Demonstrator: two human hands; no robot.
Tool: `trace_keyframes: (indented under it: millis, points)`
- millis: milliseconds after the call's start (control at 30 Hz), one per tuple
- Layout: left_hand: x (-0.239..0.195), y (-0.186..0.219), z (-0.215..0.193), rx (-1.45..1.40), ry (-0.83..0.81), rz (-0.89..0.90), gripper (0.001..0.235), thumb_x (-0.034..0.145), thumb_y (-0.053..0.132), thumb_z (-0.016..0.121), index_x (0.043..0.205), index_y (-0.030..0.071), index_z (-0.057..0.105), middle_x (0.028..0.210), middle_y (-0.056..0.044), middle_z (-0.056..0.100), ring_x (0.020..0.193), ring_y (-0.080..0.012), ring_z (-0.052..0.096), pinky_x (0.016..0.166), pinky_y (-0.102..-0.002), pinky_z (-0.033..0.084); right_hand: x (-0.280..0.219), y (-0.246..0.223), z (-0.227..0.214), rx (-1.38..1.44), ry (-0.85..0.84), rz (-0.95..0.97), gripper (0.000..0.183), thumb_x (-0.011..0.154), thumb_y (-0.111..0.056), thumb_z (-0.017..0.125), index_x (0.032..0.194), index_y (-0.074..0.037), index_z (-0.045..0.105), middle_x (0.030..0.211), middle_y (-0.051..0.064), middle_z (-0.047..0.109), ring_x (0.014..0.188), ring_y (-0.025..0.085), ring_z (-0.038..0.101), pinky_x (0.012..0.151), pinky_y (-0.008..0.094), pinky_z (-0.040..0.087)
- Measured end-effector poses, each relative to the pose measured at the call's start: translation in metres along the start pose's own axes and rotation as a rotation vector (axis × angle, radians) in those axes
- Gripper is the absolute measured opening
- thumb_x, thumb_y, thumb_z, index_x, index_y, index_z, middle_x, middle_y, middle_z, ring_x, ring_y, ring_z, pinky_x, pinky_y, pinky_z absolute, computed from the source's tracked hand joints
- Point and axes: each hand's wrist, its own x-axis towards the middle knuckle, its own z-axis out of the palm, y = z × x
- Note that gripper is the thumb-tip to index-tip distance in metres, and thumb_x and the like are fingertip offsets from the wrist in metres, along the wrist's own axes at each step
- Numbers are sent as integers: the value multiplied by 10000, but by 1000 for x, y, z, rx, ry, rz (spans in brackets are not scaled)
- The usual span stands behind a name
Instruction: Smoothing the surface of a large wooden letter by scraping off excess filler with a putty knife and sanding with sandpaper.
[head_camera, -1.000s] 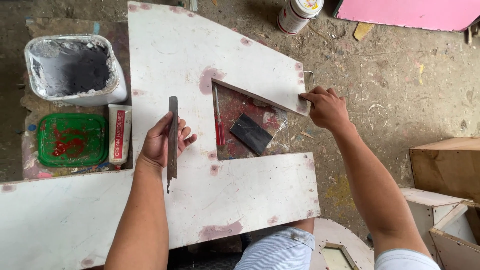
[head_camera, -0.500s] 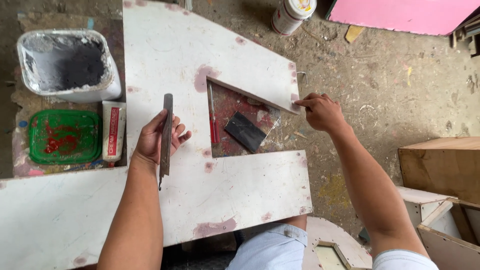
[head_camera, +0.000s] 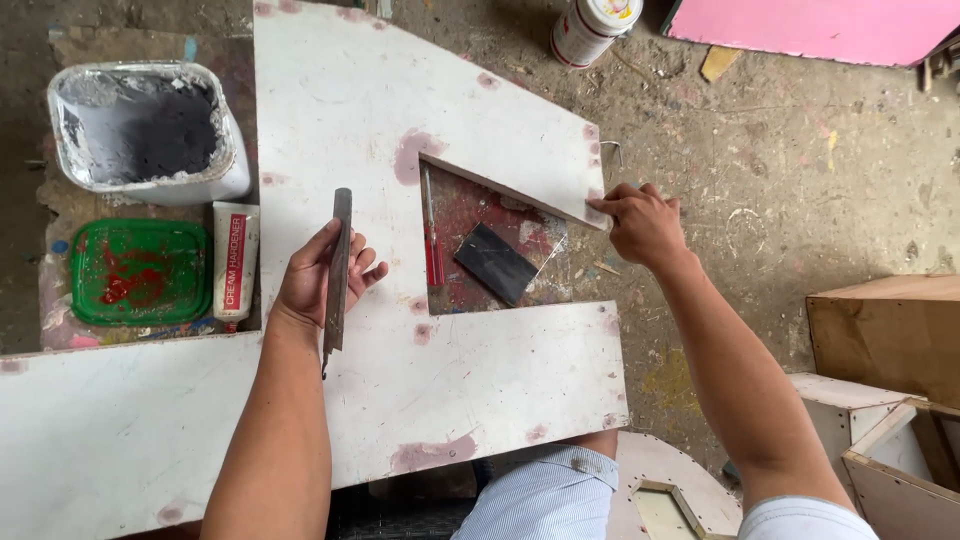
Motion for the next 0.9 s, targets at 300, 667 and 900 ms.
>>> trace_keyframes:
  millis: [300, 667, 900]
  points:
    - [-1, 0, 1, 24, -11, 3, 310, 1057, 375, 531, 929, 161, 716, 671, -35, 585, 670, -149, 593, 955, -444, 544, -4, 38, -25, 461, 18, 80, 430, 967, -88, 500, 1300, -262, 710, 1352, 94, 666, 1265, 434, 563, 997, 636, 450]
    - [6, -5, -23, 31, 49, 32, 286, 1066, 387, 554, 1047, 156, 722, 819, -94, 679, 815, -217, 654, 920, -452, 565, 18, 22, -37, 641, 92, 30, 472, 984, -90, 506, 1375, -309, 655, 1374, 69, 632, 1248, 394, 582, 1047, 512, 439]
    - [7, -8, -23, 7, 26, 97, 294, 1078, 350, 547, 1102, 133, 745, 862, -152, 736, 842, -273, 723, 851, -425, 609, 14, 11, -51, 862, 328, -197, 456, 1014, 8, 498, 1423, -147, 626, 1419, 157, 597, 1346, 359, 522, 1146, 493, 391]
